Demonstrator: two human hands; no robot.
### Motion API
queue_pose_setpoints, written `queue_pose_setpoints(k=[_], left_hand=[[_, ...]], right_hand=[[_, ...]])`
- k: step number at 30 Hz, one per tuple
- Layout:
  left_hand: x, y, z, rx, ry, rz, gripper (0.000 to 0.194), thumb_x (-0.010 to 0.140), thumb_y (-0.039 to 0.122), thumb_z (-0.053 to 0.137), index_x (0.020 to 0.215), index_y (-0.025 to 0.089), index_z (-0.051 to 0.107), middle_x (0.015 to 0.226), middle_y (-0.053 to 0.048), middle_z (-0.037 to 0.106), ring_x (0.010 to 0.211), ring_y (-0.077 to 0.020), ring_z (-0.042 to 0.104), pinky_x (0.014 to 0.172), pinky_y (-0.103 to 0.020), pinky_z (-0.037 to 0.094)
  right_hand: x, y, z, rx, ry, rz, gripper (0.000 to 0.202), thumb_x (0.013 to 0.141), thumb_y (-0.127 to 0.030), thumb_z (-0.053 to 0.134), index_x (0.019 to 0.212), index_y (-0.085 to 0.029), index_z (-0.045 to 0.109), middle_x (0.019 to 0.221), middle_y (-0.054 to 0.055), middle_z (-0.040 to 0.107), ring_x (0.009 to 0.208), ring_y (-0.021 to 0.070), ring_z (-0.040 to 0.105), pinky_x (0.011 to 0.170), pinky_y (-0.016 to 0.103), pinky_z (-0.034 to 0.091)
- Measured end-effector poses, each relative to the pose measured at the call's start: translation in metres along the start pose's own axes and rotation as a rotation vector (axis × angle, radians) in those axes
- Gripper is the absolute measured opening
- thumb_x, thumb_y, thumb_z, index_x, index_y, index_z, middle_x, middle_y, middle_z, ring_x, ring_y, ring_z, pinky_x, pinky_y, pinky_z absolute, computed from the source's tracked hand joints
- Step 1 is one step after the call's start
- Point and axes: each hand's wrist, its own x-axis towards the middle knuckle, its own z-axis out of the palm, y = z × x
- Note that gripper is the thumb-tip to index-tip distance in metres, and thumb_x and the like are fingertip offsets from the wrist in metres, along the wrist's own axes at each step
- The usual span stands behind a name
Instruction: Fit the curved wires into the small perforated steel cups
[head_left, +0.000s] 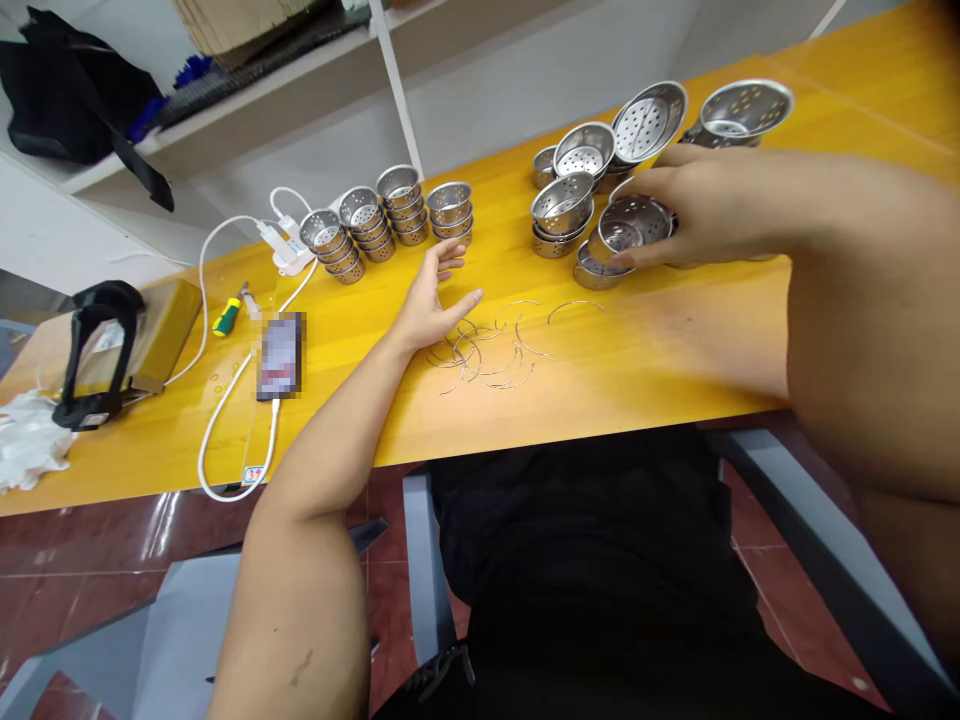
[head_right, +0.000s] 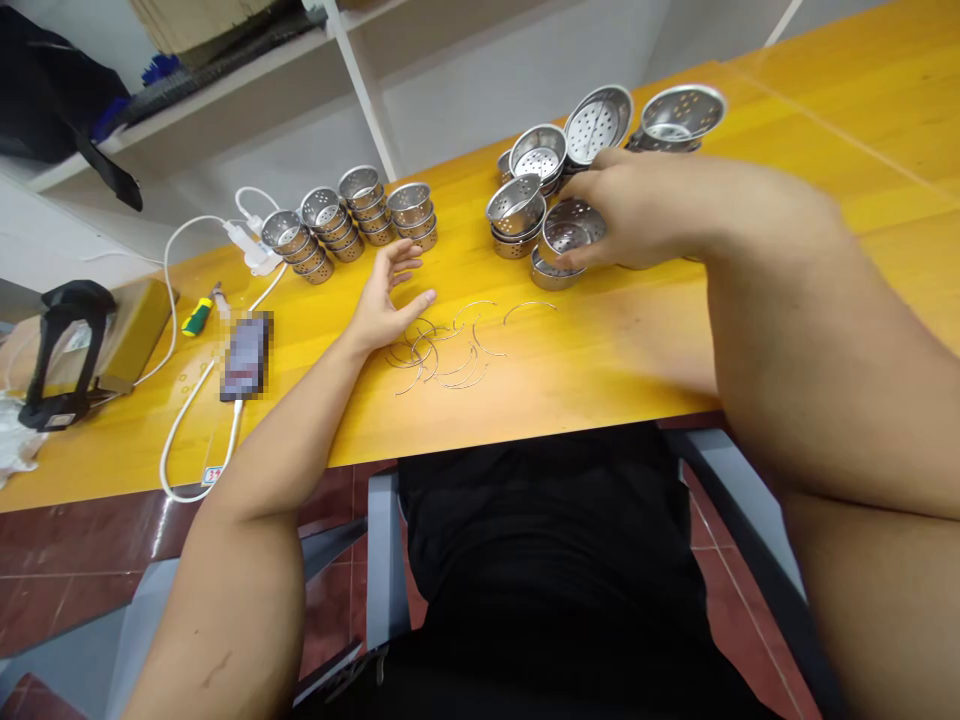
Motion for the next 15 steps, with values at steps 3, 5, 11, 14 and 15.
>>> queue_pose_setpoints(k=[3,5,11,14,15], left_hand=[[0.0,-0.001,0.0,-0.003,-0.005,-0.018,0.109,0.106,0.092,0.084,0.188,0.035,0.04,0.186,-0.023,0.068,0.165,-0.041,0.077,0.14,-0.064,0.06],[0.0,-0.001,-0.001,-0.012,-0.01,-0.023,0.109,0.105,0.095,0.084,0.186,0.035,0.042,0.187,-0.024,0.068,0.165,-0.0408,0.078,0.139,-0.063,0.062],[-0.001,-0.008,-0.003,-0.018,-0.032,-0.021,0.107,0.106,0.094,0.085,0.186,0.036,0.045,0.19,-0.023,0.066,0.167,-0.0411,0.077,0.14,-0.064,0.062],[-0.002,-0.011,-0.002,-0.024,-0.042,-0.018,0.105,0.107,0.092,0.085,0.186,0.036,0.045,0.192,-0.023,0.065,0.169,-0.0418,0.076,0.142,-0.066,0.061],[-0.002,-0.011,-0.003,-0.026,-0.044,-0.017,0.106,0.107,0.092,0.085,0.187,0.035,0.045,0.192,-0.023,0.064,0.169,-0.042,0.076,0.143,-0.067,0.061]], right_hand=[[0.007,-0.005,0.008,-0.138,-0.046,0.041,0.073,0.114,-0.092,0.085,0.16,-0.035,0.089,0.181,0.024,0.071,0.154,0.0504,0.079,0.13,0.074,0.058],[0.014,-0.003,0.01,-0.25,-0.156,0.075,0.07,0.113,-0.087,0.091,0.157,-0.034,0.091,0.173,0.026,0.077,0.15,0.0508,0.082,0.131,0.076,0.056],[0.032,0.008,0.012,-0.423,-0.394,0.219,0.082,0.103,-0.063,0.114,0.173,-0.029,0.088,0.169,0.03,0.082,0.156,0.054,0.081,0.129,0.077,0.053],[0.024,0.014,0.015,-0.348,-0.229,0.23,0.07,0.119,-0.085,0.088,0.159,-0.028,0.098,0.178,0.031,0.077,0.158,0.0517,0.08,0.123,0.075,0.056],[0.02,0.016,0.015,-0.314,-0.134,0.223,0.074,0.125,-0.089,0.073,0.154,-0.027,0.1,0.184,0.031,0.074,0.16,0.0508,0.079,0.123,0.075,0.056]])
